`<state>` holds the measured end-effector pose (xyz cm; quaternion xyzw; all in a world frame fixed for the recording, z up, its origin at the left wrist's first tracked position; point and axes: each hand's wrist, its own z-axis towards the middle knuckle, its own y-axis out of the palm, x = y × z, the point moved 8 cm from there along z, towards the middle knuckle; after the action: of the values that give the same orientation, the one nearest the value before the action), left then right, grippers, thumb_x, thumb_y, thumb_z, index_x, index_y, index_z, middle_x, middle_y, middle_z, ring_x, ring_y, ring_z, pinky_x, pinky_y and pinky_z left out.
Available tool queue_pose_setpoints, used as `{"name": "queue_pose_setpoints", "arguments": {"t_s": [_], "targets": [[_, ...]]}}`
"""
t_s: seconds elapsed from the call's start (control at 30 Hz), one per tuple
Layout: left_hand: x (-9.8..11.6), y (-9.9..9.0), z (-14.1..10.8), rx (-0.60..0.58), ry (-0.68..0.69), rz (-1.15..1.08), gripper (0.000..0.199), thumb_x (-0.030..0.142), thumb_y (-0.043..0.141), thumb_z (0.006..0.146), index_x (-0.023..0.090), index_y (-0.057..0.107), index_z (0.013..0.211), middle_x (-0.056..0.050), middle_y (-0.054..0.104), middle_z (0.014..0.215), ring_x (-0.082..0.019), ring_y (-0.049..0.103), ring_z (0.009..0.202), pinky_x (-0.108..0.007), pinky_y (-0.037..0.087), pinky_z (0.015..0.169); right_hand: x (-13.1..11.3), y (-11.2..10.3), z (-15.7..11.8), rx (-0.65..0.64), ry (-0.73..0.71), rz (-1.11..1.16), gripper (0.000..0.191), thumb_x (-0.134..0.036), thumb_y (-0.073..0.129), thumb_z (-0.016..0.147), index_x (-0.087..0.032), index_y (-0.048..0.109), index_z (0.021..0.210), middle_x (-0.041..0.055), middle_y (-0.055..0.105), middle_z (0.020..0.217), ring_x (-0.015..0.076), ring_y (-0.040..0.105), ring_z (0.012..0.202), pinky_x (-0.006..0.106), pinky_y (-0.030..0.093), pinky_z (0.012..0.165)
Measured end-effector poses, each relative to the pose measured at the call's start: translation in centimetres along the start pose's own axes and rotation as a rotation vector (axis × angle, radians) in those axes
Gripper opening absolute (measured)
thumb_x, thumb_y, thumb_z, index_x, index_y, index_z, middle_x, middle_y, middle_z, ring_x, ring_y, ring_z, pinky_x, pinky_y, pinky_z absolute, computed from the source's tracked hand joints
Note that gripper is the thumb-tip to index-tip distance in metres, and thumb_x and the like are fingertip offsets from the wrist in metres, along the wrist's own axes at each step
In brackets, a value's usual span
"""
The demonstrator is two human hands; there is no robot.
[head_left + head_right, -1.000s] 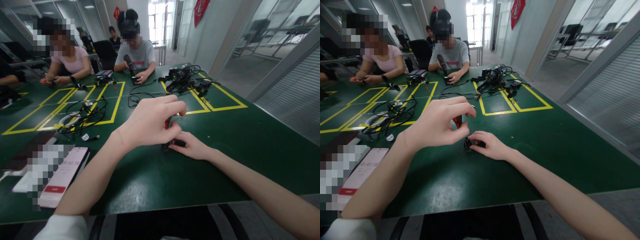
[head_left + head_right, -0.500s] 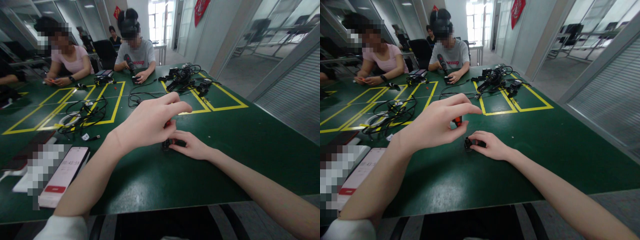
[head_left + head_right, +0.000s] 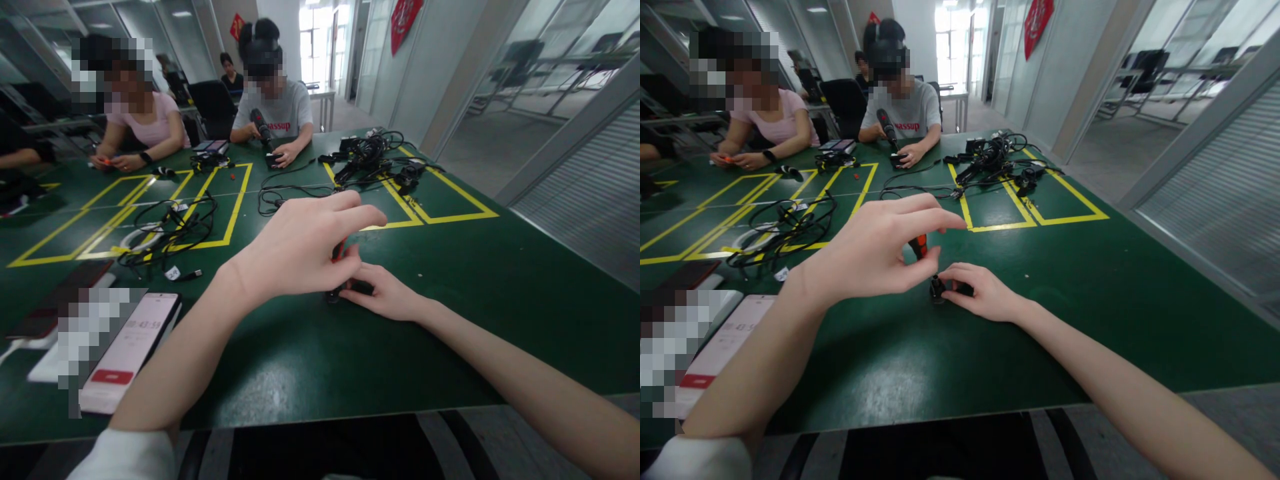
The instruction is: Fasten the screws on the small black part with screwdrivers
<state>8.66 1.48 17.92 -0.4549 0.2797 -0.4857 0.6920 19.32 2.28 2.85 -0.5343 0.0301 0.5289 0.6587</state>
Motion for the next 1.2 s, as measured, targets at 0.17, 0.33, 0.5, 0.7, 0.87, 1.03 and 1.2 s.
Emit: {"name": "queue_pose_setpoints", "arguments": {"t_s": [0.17,0.33,0.5,0.7,0.87,1.03,1.2], "targets": [[0.19,-0.02,-0.02,0.004,0.015,-0.005,0.038,0.01,0.048,0.091,0.02,0.068,0.122,-0.007,0.07,0.11,-0.017,0.066,0.089,-0.027,0.048,0.073,0.0,0.08,0.03,-0.009,0.002,0.009,0.016,-0.031,0.064,0.1,-0.02,0.072,0.11,0.0077,0.075,0.098,0.0215,0.07,0.082,0.037,0.06,0.078],[0.13,0.02,-0.11,-0.01,0.0,-0.005,0.034,0.015,0.053,0.09,0.019,0.069,0.12,-0.005,0.07,0.105,-0.017,0.066,0.085,-0.026,0.047,0.069,-0.21,-0.03,0.12,-0.004,0.001,0.012,0.016,-0.03,0.064,0.1,-0.019,0.072,0.108,0.0075,0.074,0.095,0.0221,0.07,0.081,0.036,0.059,0.076],[0.22,0.02,-0.13,0.003,0.013,0.007,0.035,0.012,0.047,0.094,0.019,0.069,0.121,-0.007,0.069,0.113,-0.015,0.066,0.085,-0.026,0.048,0.071,-0.13,0.11,0.08,-0.015,0.002,0.0,0.016,-0.03,0.064,0.1,-0.019,0.071,0.109,0.0071,0.074,0.096,0.0212,0.07,0.083,0.036,0.059,0.078],[0.42,0.0,-0.14,0.008,0.041,0.015,0.034,0.013,0.053,0.089,0.018,0.07,0.118,-0.005,0.071,0.105,-0.017,0.066,0.089,-0.027,0.049,0.073,0.0,0.05,0.0,0.01,-0.01,0.011,0.016,-0.031,0.064,0.1,-0.019,0.071,0.11,0.0078,0.075,0.098,0.0212,0.07,0.083,0.035,0.059,0.077],[0.3,0.0,-0.11,0.006,0.028,0.026,0.035,0.012,0.047,0.094,0.019,0.069,0.12,-0.006,0.071,0.109,-0.015,0.066,0.086,-0.026,0.048,0.07,-0.08,0.07,0.08,-0.01,0.004,-0.002,0.015,-0.029,0.064,0.1,-0.02,0.071,0.108,0.007,0.074,0.095,0.021,0.07,0.082,0.035,0.059,0.078],[0.49,-0.02,-0.08,-0.001,0.039,0.015,0.035,0.013,0.052,0.09,0.018,0.069,0.119,-0.005,0.071,0.104,-0.017,0.066,0.088,-0.027,0.049,0.072,-0.13,-0.06,0.05,0.01,-0.012,0.009,0.017,-0.03,0.065,0.099,-0.019,0.072,0.11,0.008,0.075,0.099,0.0221,0.071,0.083,0.036,0.06,0.077],[0.41,-0.02,-0.09,0.007,0.037,0.016,0.035,0.012,0.047,0.094,0.019,0.068,0.122,-0.006,0.07,0.111,-0.016,0.066,0.088,-0.027,0.05,0.072,-0.03,0.09,0.04,-0.009,-0.003,-0.003,0.014,-0.028,0.064,0.1,-0.019,0.072,0.107,0.0078,0.075,0.097,0.0214,0.071,0.082,0.036,0.059,0.078]]}}
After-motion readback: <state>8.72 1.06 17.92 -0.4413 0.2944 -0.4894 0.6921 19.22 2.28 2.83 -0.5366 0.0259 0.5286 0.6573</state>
